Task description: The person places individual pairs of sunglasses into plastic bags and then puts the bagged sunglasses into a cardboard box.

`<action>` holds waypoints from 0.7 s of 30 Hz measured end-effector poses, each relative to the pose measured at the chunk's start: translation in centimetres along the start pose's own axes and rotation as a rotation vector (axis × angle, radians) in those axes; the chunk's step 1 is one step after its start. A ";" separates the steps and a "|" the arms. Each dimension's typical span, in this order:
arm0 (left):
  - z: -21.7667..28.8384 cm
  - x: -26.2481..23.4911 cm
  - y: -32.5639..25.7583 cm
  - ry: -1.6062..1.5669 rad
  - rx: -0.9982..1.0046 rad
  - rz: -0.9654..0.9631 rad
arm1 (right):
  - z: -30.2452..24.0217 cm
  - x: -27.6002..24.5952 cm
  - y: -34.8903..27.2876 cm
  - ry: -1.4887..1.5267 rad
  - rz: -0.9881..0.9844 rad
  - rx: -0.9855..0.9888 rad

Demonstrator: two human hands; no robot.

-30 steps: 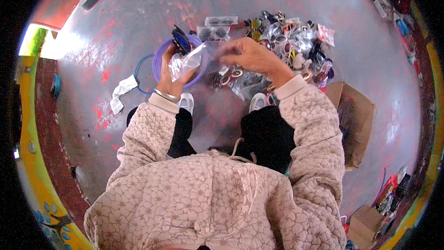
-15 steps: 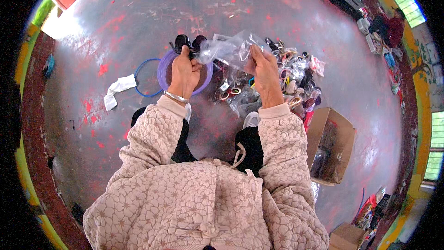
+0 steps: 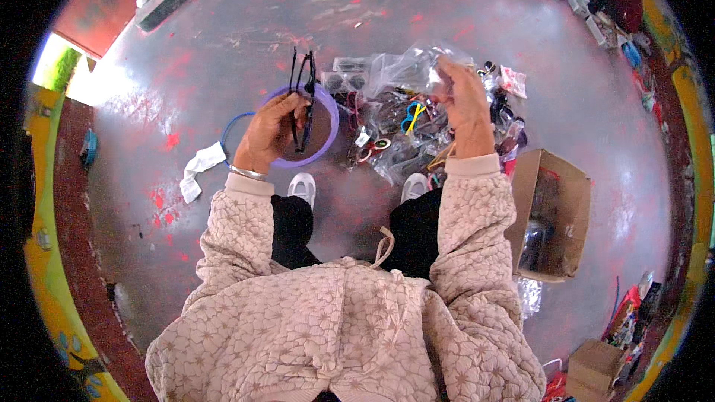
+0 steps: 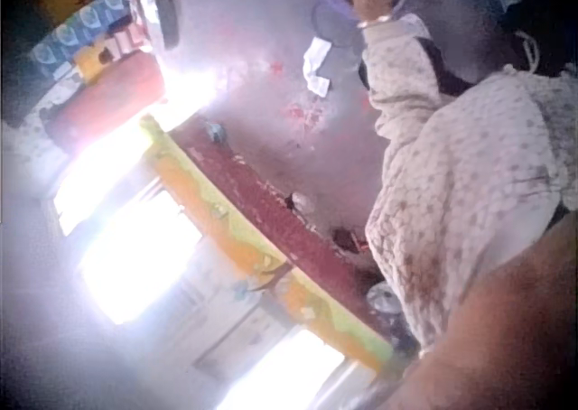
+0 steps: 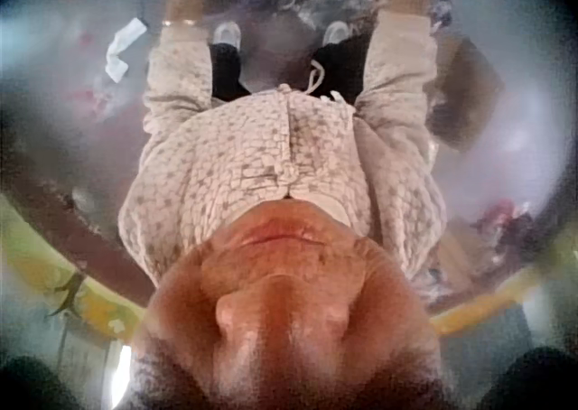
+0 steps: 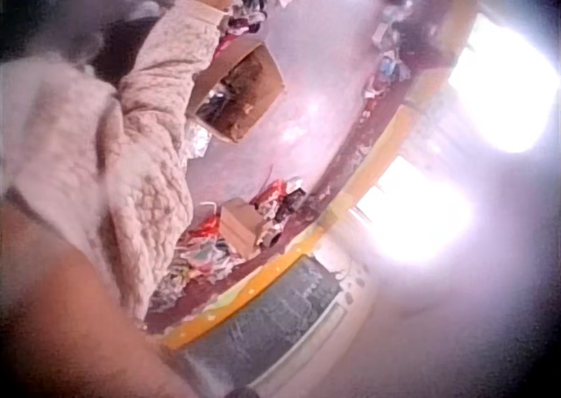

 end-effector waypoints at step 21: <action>-5.9 10.4 -2.8 -1.177 -0.493 -0.685 | -2.2 2.5 -3.3 -0.783 -0.184 -0.950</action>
Point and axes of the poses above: each hand's wrist, its own y-axis towards the middle knuckle, its own x-axis out of the palm, z = x × y, the point moved 8 cm from there along y, towards the middle knuckle, and after that the axes turned 8 degrees about -y, right-handed, at the moved point
